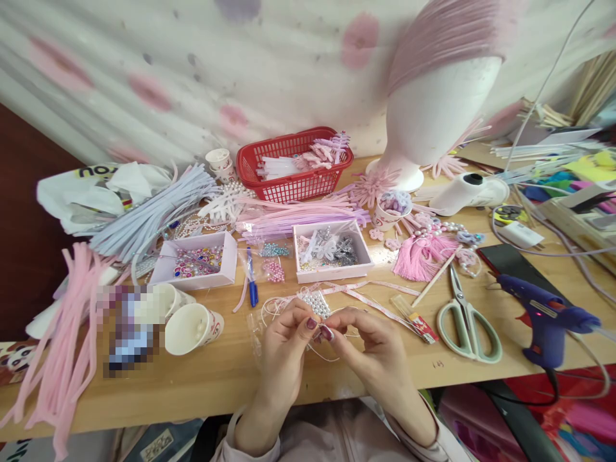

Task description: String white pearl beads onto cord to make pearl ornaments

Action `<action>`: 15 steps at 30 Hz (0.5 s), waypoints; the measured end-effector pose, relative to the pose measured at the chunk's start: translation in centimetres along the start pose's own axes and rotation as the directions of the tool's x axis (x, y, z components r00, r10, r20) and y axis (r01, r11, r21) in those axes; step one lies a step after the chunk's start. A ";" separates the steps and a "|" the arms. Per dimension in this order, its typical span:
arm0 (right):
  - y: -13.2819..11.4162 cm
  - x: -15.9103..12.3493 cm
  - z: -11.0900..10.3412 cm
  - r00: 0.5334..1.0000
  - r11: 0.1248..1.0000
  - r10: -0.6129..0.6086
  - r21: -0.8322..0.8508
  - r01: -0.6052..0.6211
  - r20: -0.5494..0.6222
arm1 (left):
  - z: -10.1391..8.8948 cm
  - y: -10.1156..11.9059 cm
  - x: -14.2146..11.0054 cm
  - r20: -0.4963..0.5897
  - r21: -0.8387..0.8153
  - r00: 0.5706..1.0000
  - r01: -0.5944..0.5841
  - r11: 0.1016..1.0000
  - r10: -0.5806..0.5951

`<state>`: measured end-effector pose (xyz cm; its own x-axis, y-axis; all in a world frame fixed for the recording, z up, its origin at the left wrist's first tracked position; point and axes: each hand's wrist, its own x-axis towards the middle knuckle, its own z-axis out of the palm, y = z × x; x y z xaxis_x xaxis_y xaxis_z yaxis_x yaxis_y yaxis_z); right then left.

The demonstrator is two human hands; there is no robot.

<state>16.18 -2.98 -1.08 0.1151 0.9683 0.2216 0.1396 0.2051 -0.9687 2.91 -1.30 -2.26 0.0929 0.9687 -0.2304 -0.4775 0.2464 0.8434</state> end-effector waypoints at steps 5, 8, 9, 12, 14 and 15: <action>0.3 -0.2 -0.1 1.000 1.000 -0.005 0.013 0.004 0.015 | -0.2 0.0 -0.1 -0.030 -0.006 0.999 0.013 1.000 -0.013; 0.6 -0.4 -0.1 0.998 0.999 0.010 0.036 -0.012 0.066 | -0.3 -0.1 -0.1 -0.012 -0.026 1.000 0.023 0.999 -0.023; 0.6 -0.4 -0.1 0.996 0.999 0.016 0.046 -0.020 0.088 | -0.3 -0.1 -0.1 -0.002 -0.036 1.000 0.027 0.999 -0.027; 0.8 -0.4 0.0 0.992 0.997 0.020 0.066 -0.028 0.126 | -0.4 -0.1 -0.1 -0.002 -0.056 0.999 0.035 0.998 -0.036; 0.9 -0.4 0.1 0.993 0.997 0.010 0.077 -0.019 0.121 | -0.4 -0.1 -0.1 -0.021 -0.060 0.999 0.037 0.998 -0.038; 0.9 -0.4 0.2 0.993 0.997 0.005 0.080 -0.014 0.115 | -0.4 -0.1 -0.1 -0.029 -0.063 0.999 0.040 0.997 -0.041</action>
<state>16.09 -3.15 -2.03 0.0014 0.9793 0.2025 0.0587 0.2021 -0.9776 2.60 -1.46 -2.53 0.0876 0.9563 -0.2790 -0.5275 0.2821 0.8014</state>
